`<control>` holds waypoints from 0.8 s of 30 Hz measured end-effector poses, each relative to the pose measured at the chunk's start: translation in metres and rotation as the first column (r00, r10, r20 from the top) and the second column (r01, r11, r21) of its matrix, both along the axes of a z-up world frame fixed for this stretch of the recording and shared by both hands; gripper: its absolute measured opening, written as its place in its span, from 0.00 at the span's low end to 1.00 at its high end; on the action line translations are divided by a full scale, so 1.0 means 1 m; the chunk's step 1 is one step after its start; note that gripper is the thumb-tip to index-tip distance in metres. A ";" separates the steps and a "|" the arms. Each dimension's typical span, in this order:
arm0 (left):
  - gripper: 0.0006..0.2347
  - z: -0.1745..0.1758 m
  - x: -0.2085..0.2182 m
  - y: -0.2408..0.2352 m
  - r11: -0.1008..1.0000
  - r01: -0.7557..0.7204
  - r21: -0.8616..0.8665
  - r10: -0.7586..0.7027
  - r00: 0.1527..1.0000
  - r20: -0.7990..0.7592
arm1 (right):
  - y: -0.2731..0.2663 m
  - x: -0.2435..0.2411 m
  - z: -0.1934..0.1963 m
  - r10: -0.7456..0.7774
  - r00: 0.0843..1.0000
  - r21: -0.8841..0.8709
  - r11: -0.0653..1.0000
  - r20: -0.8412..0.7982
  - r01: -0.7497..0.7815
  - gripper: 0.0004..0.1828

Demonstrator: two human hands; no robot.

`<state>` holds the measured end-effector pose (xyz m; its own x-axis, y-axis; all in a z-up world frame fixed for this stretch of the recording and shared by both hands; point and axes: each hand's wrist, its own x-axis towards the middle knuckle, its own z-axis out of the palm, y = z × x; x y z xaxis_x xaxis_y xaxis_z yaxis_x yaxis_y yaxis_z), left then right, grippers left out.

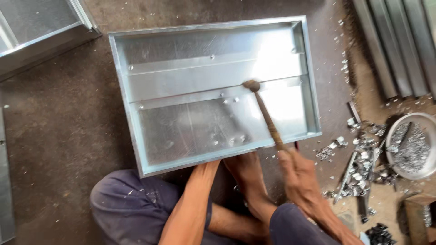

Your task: The person attaches hinges and latches to metal boxes using a hammer, a screwdriver, and metal pins while sitting on the floor.

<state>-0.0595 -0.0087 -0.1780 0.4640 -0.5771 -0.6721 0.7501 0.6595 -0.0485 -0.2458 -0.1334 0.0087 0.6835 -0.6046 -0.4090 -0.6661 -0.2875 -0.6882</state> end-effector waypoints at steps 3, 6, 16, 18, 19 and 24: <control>0.20 -0.003 -0.016 0.006 1.000 0.011 0.010 -0.011 1.000 -0.021 | 0.006 -0.008 -0.002 0.091 0.965 -0.119 0.991 0.246 -0.063 0.26; 0.20 0.007 -0.008 0.001 1.000 0.010 -0.003 -0.010 1.000 -0.009 | 0.002 0.002 0.004 0.126 0.989 -0.086 0.988 -0.073 -0.132 0.27; 0.20 0.008 -0.008 0.001 1.000 0.024 0.001 -0.024 1.000 -0.012 | 0.005 -0.005 0.009 0.053 0.998 -0.042 0.998 0.032 -0.052 0.21; 0.20 0.011 0.005 -0.007 1.000 0.026 -0.013 -0.026 1.000 0.006 | -0.004 0.004 0.009 0.036 0.995 -0.056 0.998 0.093 -0.031 0.20; 0.20 0.009 -0.001 0.000 1.000 0.028 -0.002 -0.028 1.000 0.000 | -0.001 -0.002 0.007 0.035 0.995 -0.050 0.998 0.092 -0.030 0.20; 0.20 0.005 -0.018 0.012 0.999 0.039 0.012 -0.038 0.999 -0.039 | 0.000 -0.018 -0.001 0.051 0.997 -0.035 0.998 -0.051 -0.052 0.18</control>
